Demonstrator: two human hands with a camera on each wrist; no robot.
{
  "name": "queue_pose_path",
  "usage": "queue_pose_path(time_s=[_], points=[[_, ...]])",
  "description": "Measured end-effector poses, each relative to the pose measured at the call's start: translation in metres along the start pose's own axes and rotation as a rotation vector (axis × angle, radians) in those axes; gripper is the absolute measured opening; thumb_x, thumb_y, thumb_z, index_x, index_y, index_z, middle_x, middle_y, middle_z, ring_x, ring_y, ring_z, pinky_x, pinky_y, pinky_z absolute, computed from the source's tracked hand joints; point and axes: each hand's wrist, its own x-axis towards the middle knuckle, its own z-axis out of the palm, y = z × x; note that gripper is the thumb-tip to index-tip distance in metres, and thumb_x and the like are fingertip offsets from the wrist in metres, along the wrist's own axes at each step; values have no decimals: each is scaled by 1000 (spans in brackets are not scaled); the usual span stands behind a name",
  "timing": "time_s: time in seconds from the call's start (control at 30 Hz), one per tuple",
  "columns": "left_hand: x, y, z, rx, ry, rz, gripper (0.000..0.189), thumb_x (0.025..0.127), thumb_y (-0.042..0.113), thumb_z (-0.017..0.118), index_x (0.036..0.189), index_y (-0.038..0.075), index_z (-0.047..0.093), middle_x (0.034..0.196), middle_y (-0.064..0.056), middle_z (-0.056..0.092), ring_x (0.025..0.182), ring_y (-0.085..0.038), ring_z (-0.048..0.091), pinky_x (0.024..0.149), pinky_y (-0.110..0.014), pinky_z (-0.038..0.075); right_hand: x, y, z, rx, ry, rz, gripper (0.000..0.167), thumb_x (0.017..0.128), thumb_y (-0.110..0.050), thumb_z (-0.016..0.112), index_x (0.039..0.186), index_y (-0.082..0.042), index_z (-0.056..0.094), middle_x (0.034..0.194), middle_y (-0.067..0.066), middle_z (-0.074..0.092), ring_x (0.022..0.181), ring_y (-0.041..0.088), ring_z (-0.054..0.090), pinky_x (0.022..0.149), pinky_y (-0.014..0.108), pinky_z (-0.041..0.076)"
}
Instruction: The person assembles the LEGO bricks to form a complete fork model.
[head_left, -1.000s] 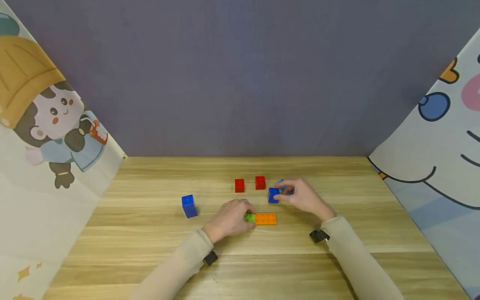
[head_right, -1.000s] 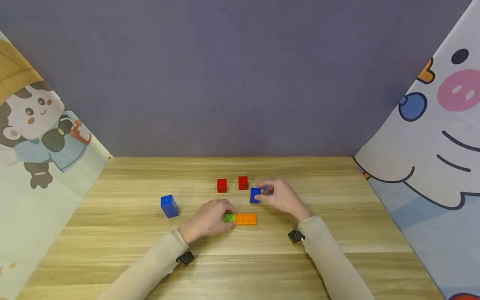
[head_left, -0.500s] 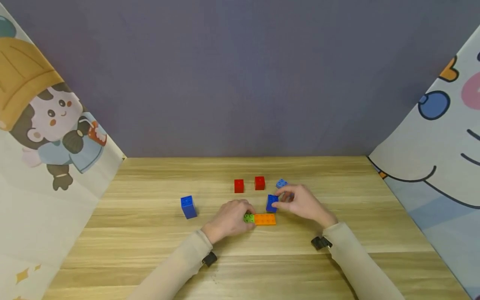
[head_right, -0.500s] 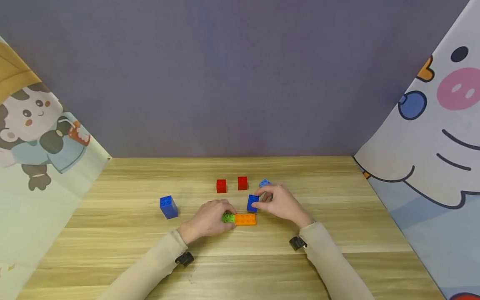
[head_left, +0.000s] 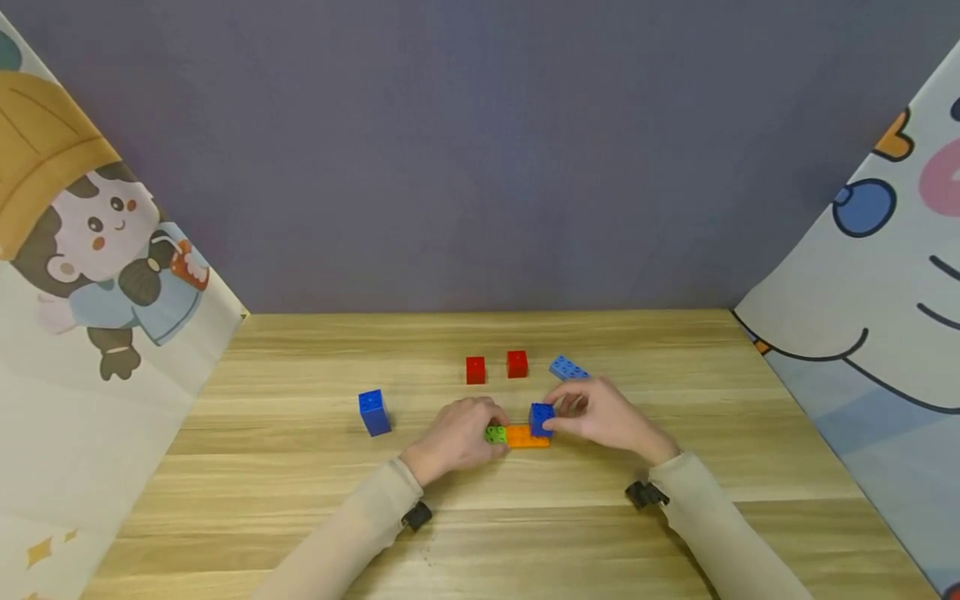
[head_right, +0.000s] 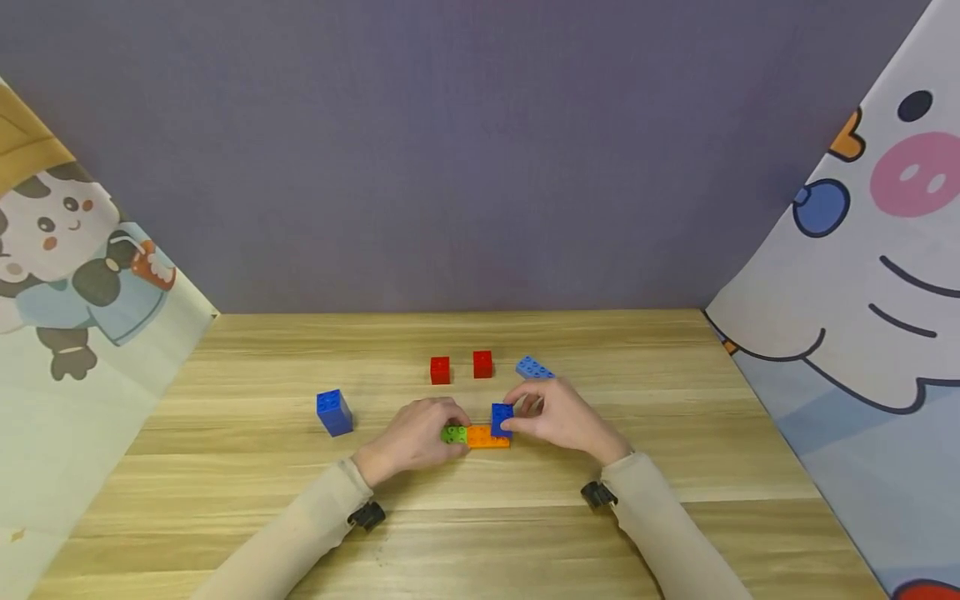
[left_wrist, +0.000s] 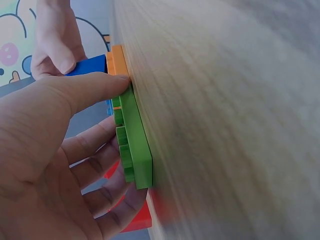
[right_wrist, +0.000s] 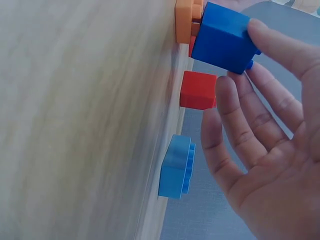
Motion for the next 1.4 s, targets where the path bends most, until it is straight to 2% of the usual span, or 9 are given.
queue_pose_path(time_s=[0.43,0.7,0.87,1.13,1.4], points=[[0,1,-1,0,8,10,34,92,34,84,120,15,80,118,0,77,111,-23,70,97,-43,58,-8,-3,4,10,-6,-17,30,87,-35,90,112,-23,79,94,-13,76,83,4,68,79,26,59],[1,2,-2,10,8,11,35,92,35,83,121,16,79,120,-1,77,113,-24,70,100,-44,57,-8,-3,9,39,13,-38,30,87,-37,89,113,-23,82,113,-9,79,91,7,70,80,26,59],[0,2,-2,7,9,12,35,92,35,83,120,15,79,119,-1,77,110,-22,70,97,-43,58,-8,-5,10,38,19,-49,28,86,-32,91,110,-20,83,113,-7,80,93,8,71,81,25,59],[-1,2,-4,3,8,-5,36,91,35,84,120,14,79,123,-3,77,116,-27,70,102,-47,56,-7,-14,10,7,4,-26,28,86,-27,92,110,-17,82,118,-2,79,74,5,61,68,24,55],[0,3,-2,11,12,8,35,91,34,84,120,14,79,121,-2,77,114,-26,70,100,-46,57,-9,-10,9,39,-7,20,28,86,-27,92,109,-17,81,119,2,78,74,7,62,65,24,55]])
